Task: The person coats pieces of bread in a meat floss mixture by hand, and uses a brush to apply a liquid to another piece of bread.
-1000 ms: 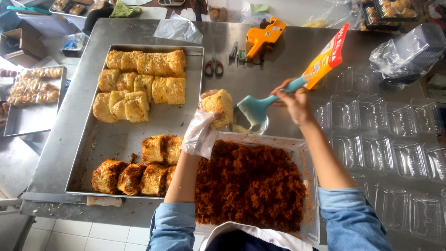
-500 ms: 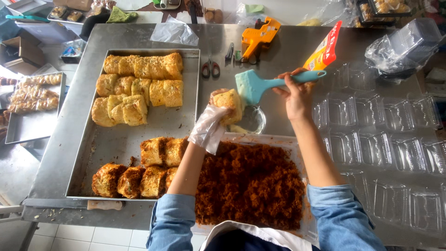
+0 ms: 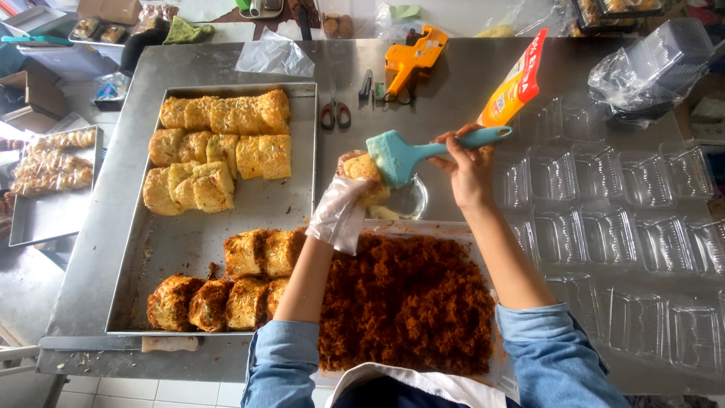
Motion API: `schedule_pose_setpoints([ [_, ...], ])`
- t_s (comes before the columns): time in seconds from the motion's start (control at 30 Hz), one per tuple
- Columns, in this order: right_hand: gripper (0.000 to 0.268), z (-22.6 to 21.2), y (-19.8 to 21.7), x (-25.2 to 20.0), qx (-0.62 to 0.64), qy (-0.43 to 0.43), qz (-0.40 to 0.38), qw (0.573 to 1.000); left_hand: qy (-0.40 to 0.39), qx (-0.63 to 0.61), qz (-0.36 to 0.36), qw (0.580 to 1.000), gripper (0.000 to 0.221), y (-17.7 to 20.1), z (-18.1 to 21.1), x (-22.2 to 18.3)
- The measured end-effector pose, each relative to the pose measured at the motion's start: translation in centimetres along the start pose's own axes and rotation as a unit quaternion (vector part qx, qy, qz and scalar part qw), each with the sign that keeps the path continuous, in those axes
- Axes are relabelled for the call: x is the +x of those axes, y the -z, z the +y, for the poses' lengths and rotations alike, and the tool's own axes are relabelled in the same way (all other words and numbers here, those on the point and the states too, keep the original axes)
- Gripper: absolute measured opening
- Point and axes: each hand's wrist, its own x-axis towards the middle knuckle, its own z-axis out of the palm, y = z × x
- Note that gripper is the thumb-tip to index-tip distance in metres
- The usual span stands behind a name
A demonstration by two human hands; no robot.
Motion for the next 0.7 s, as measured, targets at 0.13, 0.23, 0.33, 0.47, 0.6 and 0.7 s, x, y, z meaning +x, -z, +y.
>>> schedule_pose_setpoints([
  [0.13,0.018,-0.5,-0.5,-0.8,0.057,-0.014,-0.032,0.998,0.002,0.129,0.113,0.985,0.075,-1.2,1.5,0.0],
  [0.23,0.015,-0.2,-0.6,-1.0,0.019,-0.013,-0.042,0.999,-0.003,0.037,0.109,0.993,0.066,-3.6,2.9,-2.2],
  [0.33,0.015,-0.4,-0.6,-0.8,-0.033,0.004,-0.011,0.999,0.003,-0.053,0.101,0.994,0.056,-5.7,3.8,-3.5],
  [0.47,0.012,-0.7,-1.2,-1.1,-0.018,0.019,-0.026,0.999,0.007,-0.047,0.059,0.997,0.051,-5.6,3.9,-3.5],
  [0.6,0.012,-1.2,-1.4,-0.5,-0.105,0.055,0.051,0.992,0.068,-0.026,0.066,0.995,0.05,-3.0,2.5,-2.8],
  [0.7,0.017,-1.6,-1.3,0.4,-0.023,0.092,0.039,0.995,0.14,-0.051,0.175,0.973,0.048,-2.1,1.7,-2.1],
])
